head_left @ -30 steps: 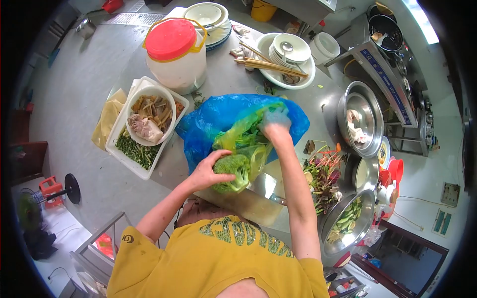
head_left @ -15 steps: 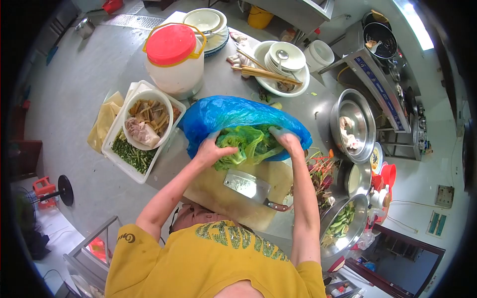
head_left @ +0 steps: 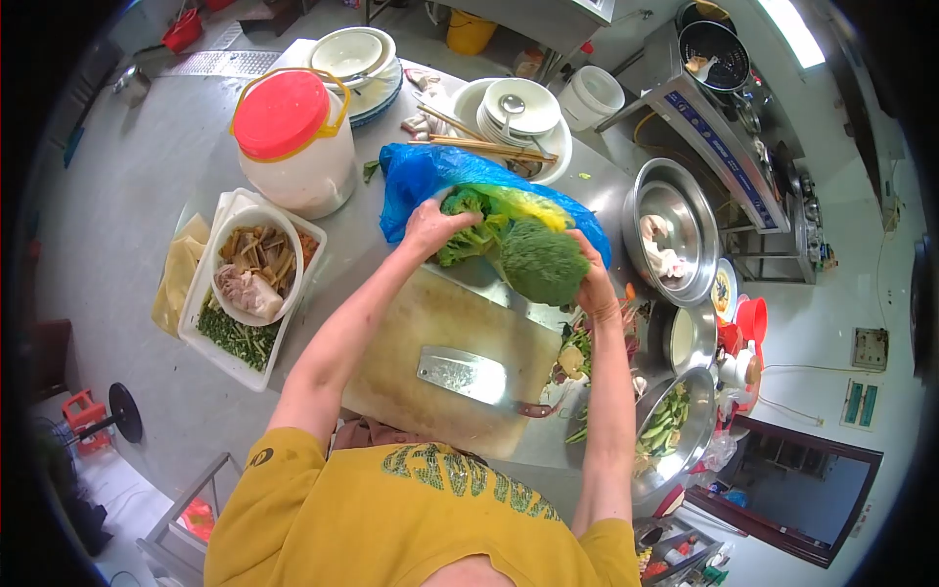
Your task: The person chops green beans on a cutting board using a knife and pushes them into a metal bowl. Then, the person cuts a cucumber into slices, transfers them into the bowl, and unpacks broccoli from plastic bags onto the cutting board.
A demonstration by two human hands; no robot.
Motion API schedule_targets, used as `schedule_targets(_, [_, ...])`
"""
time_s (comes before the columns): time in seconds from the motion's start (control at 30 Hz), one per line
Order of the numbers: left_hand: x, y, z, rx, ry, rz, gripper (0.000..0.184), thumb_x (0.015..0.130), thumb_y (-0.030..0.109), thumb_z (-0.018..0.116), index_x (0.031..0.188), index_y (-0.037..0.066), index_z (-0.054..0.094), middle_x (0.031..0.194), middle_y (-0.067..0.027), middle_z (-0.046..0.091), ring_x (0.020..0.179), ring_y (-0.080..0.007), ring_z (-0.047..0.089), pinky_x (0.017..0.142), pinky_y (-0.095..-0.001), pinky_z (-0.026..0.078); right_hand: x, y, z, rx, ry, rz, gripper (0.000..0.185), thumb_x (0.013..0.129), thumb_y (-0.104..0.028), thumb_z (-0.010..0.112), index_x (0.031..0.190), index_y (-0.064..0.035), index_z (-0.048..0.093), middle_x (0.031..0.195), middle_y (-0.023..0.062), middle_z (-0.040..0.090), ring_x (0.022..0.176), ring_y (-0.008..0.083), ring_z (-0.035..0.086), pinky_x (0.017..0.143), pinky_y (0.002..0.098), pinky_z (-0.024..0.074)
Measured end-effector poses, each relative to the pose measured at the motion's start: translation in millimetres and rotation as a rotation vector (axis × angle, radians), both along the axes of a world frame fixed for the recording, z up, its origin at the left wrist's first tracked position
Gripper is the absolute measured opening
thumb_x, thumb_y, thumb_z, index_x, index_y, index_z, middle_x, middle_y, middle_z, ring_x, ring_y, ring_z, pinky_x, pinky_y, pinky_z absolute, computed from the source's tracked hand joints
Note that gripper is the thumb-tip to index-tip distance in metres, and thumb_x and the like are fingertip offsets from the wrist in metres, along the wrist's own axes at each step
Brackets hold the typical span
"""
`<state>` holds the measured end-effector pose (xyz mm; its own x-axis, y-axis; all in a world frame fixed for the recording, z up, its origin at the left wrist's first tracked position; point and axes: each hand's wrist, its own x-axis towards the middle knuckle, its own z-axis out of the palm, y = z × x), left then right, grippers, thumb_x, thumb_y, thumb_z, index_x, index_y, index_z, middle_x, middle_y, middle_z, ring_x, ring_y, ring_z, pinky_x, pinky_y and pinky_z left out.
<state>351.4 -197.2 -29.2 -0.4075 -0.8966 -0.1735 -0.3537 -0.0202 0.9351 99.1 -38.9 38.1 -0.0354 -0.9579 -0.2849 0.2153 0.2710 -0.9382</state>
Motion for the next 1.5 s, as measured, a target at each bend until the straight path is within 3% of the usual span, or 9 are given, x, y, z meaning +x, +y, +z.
schedule_targets(0.1, [14.1, 13.7, 15.4, 0.037, -0.038, 0.024, 0.084, 0.07, 0.045, 0.081, 0.136, -0.001, 0.055, 0.117, -0.0178, 0.069, 0.106, -0.0256, 0.066, 0.095, -0.0353, 0.049, -7.7, 22.1, -58.2, -0.114, -0.647, -0.171, 0.036, 0.094, -0.016, 0.053, 0.128, -0.0029, 0.059, 0.124, 0.0124, 0.065, 0.112, 0.0259, 0.064, 0.1, 0.0419, 0.0508])
schedule_targets(0.33, [111.7, 84.6, 49.6, 0.086, -0.091, -0.055, 0.069, 0.072, 0.046, 0.081, 0.122, 0.001, 0.064, 0.112, -0.0156, 0.07, 0.104, -0.0254, 0.067, 0.092, -0.0366, 0.051, 32.6, 44.3, -71.7, -0.111, -0.8, -0.27, 0.039, 0.096, -0.019, 0.055, 0.131, -0.0024, 0.056, 0.129, 0.0147, 0.063, 0.114, 0.0284, 0.063, 0.102, 0.0436, 0.0496])
schedule_targets(0.43, [147.6, 111.0, 38.8, 0.22, -0.054, -0.142, 0.066, 0.073, 0.04, 0.082, 0.123, 0.001, 0.064, 0.109, -0.0137, 0.071, 0.101, -0.0214, 0.067, 0.09, -0.0346, 0.051, 57.4, 41.4, -51.2, -0.059, -0.631, -0.384, 0.041, 0.092, -0.012, 0.056, 0.132, -0.0024, 0.056, 0.128, 0.0134, 0.063, 0.112, 0.0264, 0.063, 0.102, 0.0401, 0.0487])
schedule_targets(0.53, [158.8, 129.0, 20.8, 0.362, 0.033, -0.178, 0.063, 0.076, 0.037, 0.081, 0.125, 0.002, 0.064, 0.114, -0.0137, 0.07, 0.105, -0.0222, 0.065, 0.093, -0.0348, 0.049, 89.1, 40.3, -13.2, -0.141, 0.153, -0.137, 0.052, 0.079, 0.0, 0.052, 0.131, -0.0037, 0.055, 0.117, 0.0073, 0.064, 0.105, 0.0213, 0.062, 0.096, 0.0343, 0.0476])
schedule_targets(0.67, [160.4, 115.8, 8.2, -0.103, -0.169, 0.014, 0.047, 0.08, 0.025, 0.075, 0.12, 0.003, 0.065, 0.114, -0.014, 0.067, 0.107, -0.0289, 0.061, 0.094, -0.0391, 0.047, 140.8, 53.1, -12.4, -0.35, 1.118, 0.061, 0.051, 0.075, -0.008, 0.062, 0.126, -0.006, 0.058, 0.112, 0.0128, 0.064, 0.109, 0.0309, 0.057, 0.095, 0.0426, 0.0452])
schedule_targets(0.8, [152.9, 113.6, 32.0, -0.681, -0.279, 0.081, 0.038, 0.079, 0.016, 0.07, 0.115, 0.005, 0.066, 0.11, -0.0152, 0.064, 0.105, -0.0339, 0.057, 0.091, -0.0425, 0.047, 163.0, 66.6, -38.9, -0.396, 1.115, -0.037, 0.051, 0.073, -0.009, 0.065, 0.124, -0.0044, 0.057, 0.112, 0.0169, 0.061, 0.108, 0.0371, 0.053, 0.095, 0.0459, 0.0436])
schedule_targets(1.13, [84.4, 165.4, 62.8, -0.84, -0.461, -0.539, 0.082, 0.066, 0.037, 0.084, 0.138, 0.013, 0.052, 0.143, -0.0175, 0.043, 0.134, -0.0378, 0.038, 0.107, -0.054, 0.032, 148.4, 101.9, -40.3, -0.334, 1.054, 0.037, 0.07, 0.079, -0.018, 0.069, 0.141, -0.0008, 0.04, 0.118, 0.0225, 0.058, 0.115, 0.0394, 0.05, 0.097, 0.047, 0.044])
schedule_targets(1.23, [86.6, 169.4, 56.1, -0.84, -0.518, -0.567, 0.086, 0.064, 0.04, 0.086, 0.138, 0.013, 0.051, 0.143, -0.02, 0.041, 0.133, -0.0408, 0.037, 0.106, -0.0542, 0.034, 132.3, 118.2, -55.6, -0.141, 1.339, 0.128, 0.08, 0.08, -0.02, 0.07, 0.148, -0.0005, 0.031, 0.122, 0.0247, 0.057, 0.114, 0.0407, 0.053, 0.098, 0.0501, 0.0433])
schedule_targets(1.5, [77.9, 161.2, 38.0, -0.698, -0.267, -0.455, 0.068, 0.066, 0.024, 0.081, 0.125, 0.007, 0.052, 0.135, -0.0227, 0.045, 0.126, -0.0412, 0.041, 0.099, -0.0521, 0.04, 51.8, 150.1, -87.9, 0.101, 1.124, -0.063, 0.03, 0.083, -0.017, 0.055, 0.107, -0.0084, 0.073, 0.087, 0.022, 0.069, 0.084, 0.038, 0.068, 0.074, 0.0431, 0.0534])
